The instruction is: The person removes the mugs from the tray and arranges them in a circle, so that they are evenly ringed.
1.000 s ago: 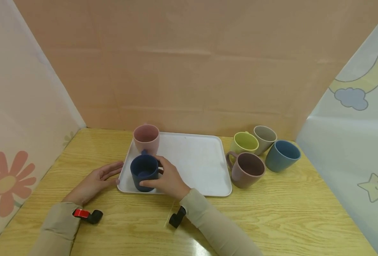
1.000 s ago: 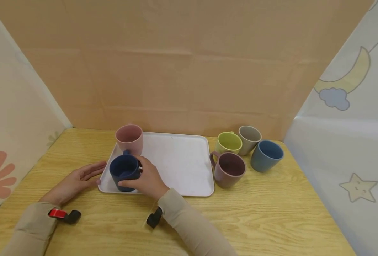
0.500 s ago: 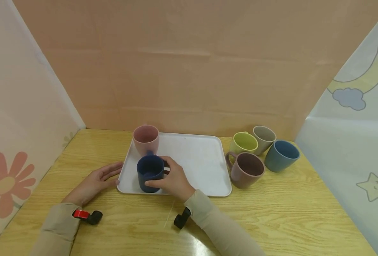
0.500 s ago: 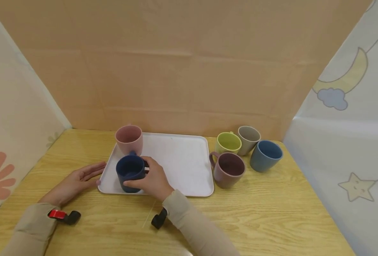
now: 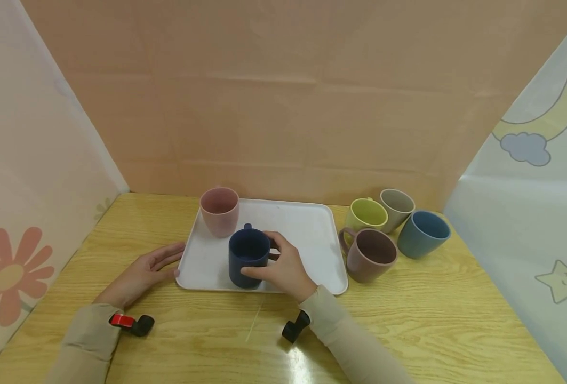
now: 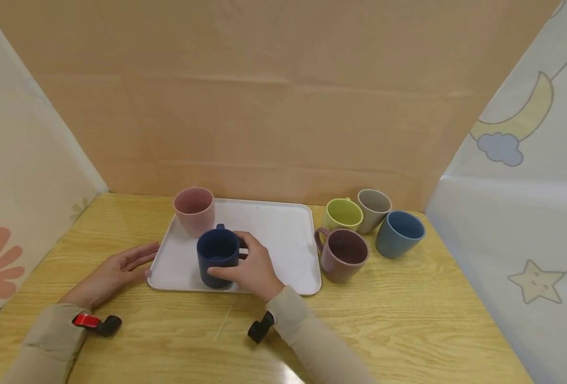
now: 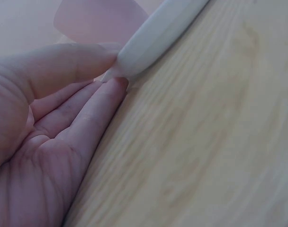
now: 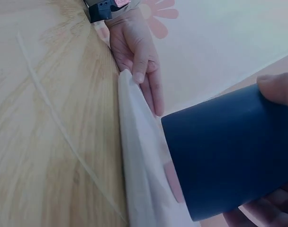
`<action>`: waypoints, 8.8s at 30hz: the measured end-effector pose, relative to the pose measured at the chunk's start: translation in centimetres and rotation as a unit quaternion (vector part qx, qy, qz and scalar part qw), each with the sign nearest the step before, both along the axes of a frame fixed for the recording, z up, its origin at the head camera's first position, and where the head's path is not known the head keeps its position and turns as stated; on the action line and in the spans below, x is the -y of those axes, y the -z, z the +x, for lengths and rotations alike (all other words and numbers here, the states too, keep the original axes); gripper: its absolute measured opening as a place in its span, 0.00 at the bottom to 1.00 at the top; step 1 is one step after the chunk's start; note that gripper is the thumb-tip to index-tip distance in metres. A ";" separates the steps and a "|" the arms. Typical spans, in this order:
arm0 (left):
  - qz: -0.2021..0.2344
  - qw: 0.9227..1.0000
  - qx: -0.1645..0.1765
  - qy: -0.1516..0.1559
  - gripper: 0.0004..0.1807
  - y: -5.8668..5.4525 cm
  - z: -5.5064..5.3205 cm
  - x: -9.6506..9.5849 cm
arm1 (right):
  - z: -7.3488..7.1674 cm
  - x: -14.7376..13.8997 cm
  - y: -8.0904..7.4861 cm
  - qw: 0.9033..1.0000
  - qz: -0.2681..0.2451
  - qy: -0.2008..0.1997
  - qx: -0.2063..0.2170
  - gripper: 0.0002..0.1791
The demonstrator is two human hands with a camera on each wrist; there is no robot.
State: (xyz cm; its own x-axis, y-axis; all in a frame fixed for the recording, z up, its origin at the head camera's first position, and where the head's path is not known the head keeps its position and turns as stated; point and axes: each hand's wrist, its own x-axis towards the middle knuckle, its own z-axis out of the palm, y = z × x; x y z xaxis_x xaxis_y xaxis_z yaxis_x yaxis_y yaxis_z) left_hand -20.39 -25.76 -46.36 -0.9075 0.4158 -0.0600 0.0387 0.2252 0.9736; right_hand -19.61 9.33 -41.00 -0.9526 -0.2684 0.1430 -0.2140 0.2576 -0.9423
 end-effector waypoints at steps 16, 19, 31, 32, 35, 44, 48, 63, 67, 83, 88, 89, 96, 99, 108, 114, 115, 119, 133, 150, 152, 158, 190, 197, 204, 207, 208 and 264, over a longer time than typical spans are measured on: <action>0.008 1.000 -0.005 -0.002 0.37 0.5 -0.2 0.2 | 2.2 -7.0 -3.8 0.991 0.014 -0.007 -0.134 0.40; 0.007 1.000 -0.006 -0.003 0.37 0.4 -0.1 0.1 | 2.5 -8.7 -4.5 0.987 0.009 0.006 -0.159 0.41; 0.004 1.000 -0.006 -0.006 0.38 0.3 0.0 0.0 | 4.6 -15.1 -6.1 0.976 -0.008 0.101 -0.195 0.42; 0.003 1.000 -0.006 -0.006 0.38 0.3 0.0 0.0 | 4.8 -15.6 -6.2 0.974 -0.010 0.102 -0.200 0.42; 0.001 1.000 -0.005 -0.008 0.38 0.2 0.0 0.0 | 5.0 -17.3 -6.5 0.969 -0.037 0.089 -0.229 0.42; -0.012 1.000 0.000 -0.012 0.38 0.3 -0.1 0.0 | 6.4 -22.4 -6.7 0.965 -0.099 0.049 -0.238 0.41; -0.011 1.000 0.000 -0.010 0.38 0.3 -0.1 0.0 | 7.2 -24.4 -6.5 0.965 -0.119 0.057 -0.227 0.41; -0.016 1.000 -0.002 -0.015 0.39 -0.1 0.0 0.0 | 7.7 -30.7 -2.5 0.967 -0.128 0.043 -0.215 0.43; -0.012 1.000 -0.002 -0.013 0.38 -0.1 0.0 0.0 | 7.5 -31.3 -1.6 0.976 -0.083 0.073 -0.190 0.43; -0.003 1.000 -0.005 -0.008 0.38 -0.2 -0.1 -0.3 | 6.5 -31.8 0.5 0.981 0.023 0.139 -0.133 0.42; 0.006 1.000 -0.002 -0.008 0.38 -0.1 0.0 -0.3 | 6.2 -31.8 0.7 0.984 -0.004 0.130 -0.121 0.41; 0.007 1.000 -0.001 -0.009 0.38 -0.1 0.0 -0.3 | 6.2 -31.8 0.8 0.985 -0.007 0.127 -0.115 0.41; 0.005 1.000 0.007 -0.013 0.38 0.1 0.1 -0.2 | 6.3 -31.7 1.5 0.992 0.011 0.111 -0.062 0.39; 0.005 1.000 0.003 -0.013 0.38 0.1 0.1 -0.1 | 6.3 -31.7 1.5 0.993 0.019 0.103 -0.049 0.39; 0.005 1.000 -0.004 -0.012 0.37 0.2 0.2 0.2 | 6.2 -31.6 1.5 0.995 0.032 0.082 -0.044 0.40; 0.006 1.000 -0.001 -0.013 0.38 0.0 0.3 0.1 | 6.4 -31.5 1.6 0.996 0.016 0.078 -0.033 0.40; 0.006 1.000 -0.003 -0.012 0.38 0.0 0.3 0.1 | 6.4 -31.5 1.5 0.996 0.015 0.077 -0.034 0.40; 0.005 1.000 -0.007 -0.013 0.38 0.0 0.3 0.1 | 6.3 -31.6 1.2 0.998 -0.007 0.034 -0.046 0.40; -0.003 1.000 0.006 -0.014 0.39 -0.1 0.3 0.0 | 5.0 -25.8 -6.0 0.945 0.071 0.256 -0.193 0.20; 0.000 1.000 0.010 -0.013 0.39 0.2 0.1 0.0 | 2.0 -13.9 -6.6 0.957 0.004 0.064 -0.282 0.21; 0.002 1.000 0.008 -0.013 0.38 0.1 0.2 0.0 | 1.4 -12.7 -6.1 0.961 0.006 0.049 -0.272 0.20; 0.000 1.000 0.006 -0.014 0.39 0.1 0.3 0.0 | -0.7 -8.9 -4.3 0.983 -0.014 0.020 -0.181 0.18; -0.001 1.000 -0.001 -0.006 0.39 0.4 0.1 0.2 | -8.0 6.3 -0.3 0.999 0.004 0.036 0.026 0.41; 0.007 1.000 0.000 -0.003 0.39 0.5 0.1 0.2 | -9.0 8.1 0.5 0.999 -0.009 0.045 -0.002 0.44; 0.014 1.000 0.003 0.002 0.37 0.2 0.0 0.2 | -9.0 9.4 0.5 0.997 -0.011 0.060 -0.046 0.47; 0.017 1.000 0.004 0.002 0.37 0.1 -0.1 0.2 | -9.1 9.7 0.4 0.996 0.002 0.079 -0.053 0.46; 0.017 1.000 0.005 0.002 0.37 0.1 -0.1 0.2 | -9.1 9.7 0.4 0.995 0.007 0.082 -0.052 0.46; 0.027 1.000 0.016 -0.002 0.38 0.3 0.1 0.2 | -4.1 0.8 -0.3 0.998 -0.015 0.012 -0.067 0.42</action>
